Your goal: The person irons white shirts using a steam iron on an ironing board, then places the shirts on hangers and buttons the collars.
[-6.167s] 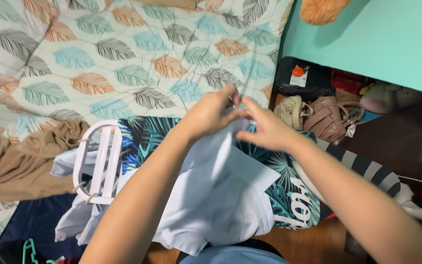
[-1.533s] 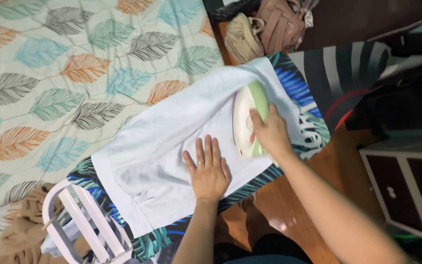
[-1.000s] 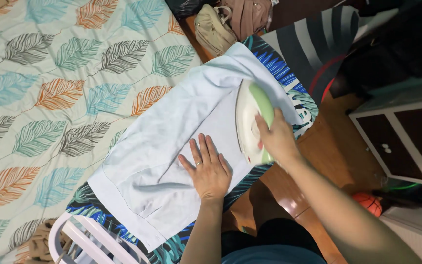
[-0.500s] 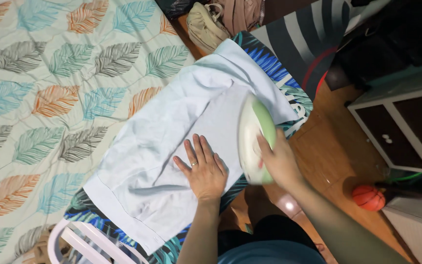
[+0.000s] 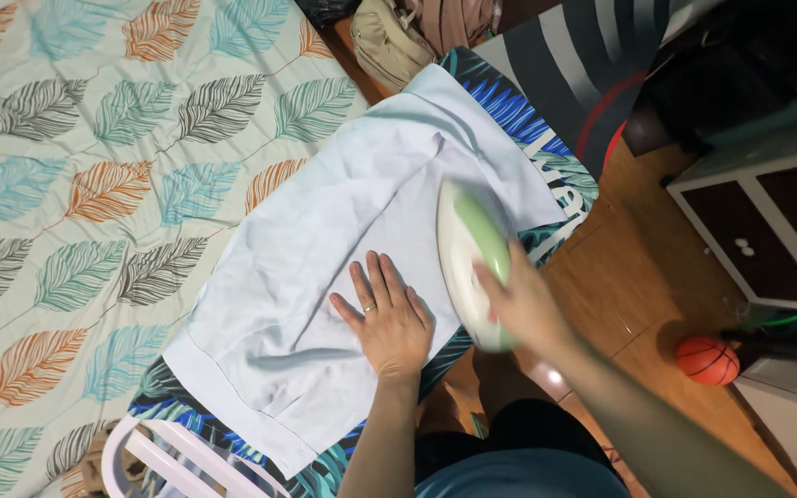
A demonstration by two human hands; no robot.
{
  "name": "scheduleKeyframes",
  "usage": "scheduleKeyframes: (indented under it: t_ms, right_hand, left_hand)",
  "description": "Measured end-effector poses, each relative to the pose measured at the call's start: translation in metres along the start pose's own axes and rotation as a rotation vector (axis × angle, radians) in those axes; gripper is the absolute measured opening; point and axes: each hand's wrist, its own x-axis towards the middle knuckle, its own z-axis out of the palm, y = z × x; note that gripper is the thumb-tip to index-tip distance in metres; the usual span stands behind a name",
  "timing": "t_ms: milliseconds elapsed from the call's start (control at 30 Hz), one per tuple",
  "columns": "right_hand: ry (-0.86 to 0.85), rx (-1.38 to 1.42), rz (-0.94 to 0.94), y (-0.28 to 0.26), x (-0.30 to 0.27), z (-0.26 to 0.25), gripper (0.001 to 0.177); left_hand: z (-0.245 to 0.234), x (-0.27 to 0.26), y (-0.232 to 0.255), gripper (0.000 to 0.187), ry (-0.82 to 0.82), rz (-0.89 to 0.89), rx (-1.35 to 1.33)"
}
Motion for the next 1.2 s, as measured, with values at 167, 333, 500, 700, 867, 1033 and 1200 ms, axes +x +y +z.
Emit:
scheduleKeyframes:
  t_ms: [167,333,500,700,867,1033,1200]
  right_hand:
    - [-0.035,-0.107,0.003,-0.002,0.011,0.007,0.047]
    - [0.017,0.024,-0.145,-0.039,0.080,0.016,0.048]
    - [-0.073,-0.133,0.012,-0.008,0.000,0.013,0.056]
    - [0.021,-0.050,-0.067,-0.040,0.076,0.018,0.054]
    - [-0.026,-0.089,-0.105,-0.040,0.074,0.003,0.046]
    - [-0.051,-0.092,0.013,-0.034,0.046,-0.002,0.043]
    - [-0.034,-0.037,-0.018,-0.067,0.108,0.000,0.044]
  left_hand:
    - [-0.001,-0.001,-0.002,0.064,0.000,0.010,-0.006]
    - [-0.001,-0.001,0.002,0.061,0.051,-0.023,-0.033]
    - [-0.007,-0.003,0.001,0.063,0.085,-0.018,-0.051]
    - [-0.004,-0.005,0.002,0.064,0.102,-0.015,-0.081]
    - [-0.007,-0.001,0.005,0.067,0.046,-0.029,-0.062]
    - [-0.010,0.000,0.003,0.071,0.087,0.024,-0.044]
    - [-0.008,-0.005,0.003,0.068,0.082,0.004,-0.069]
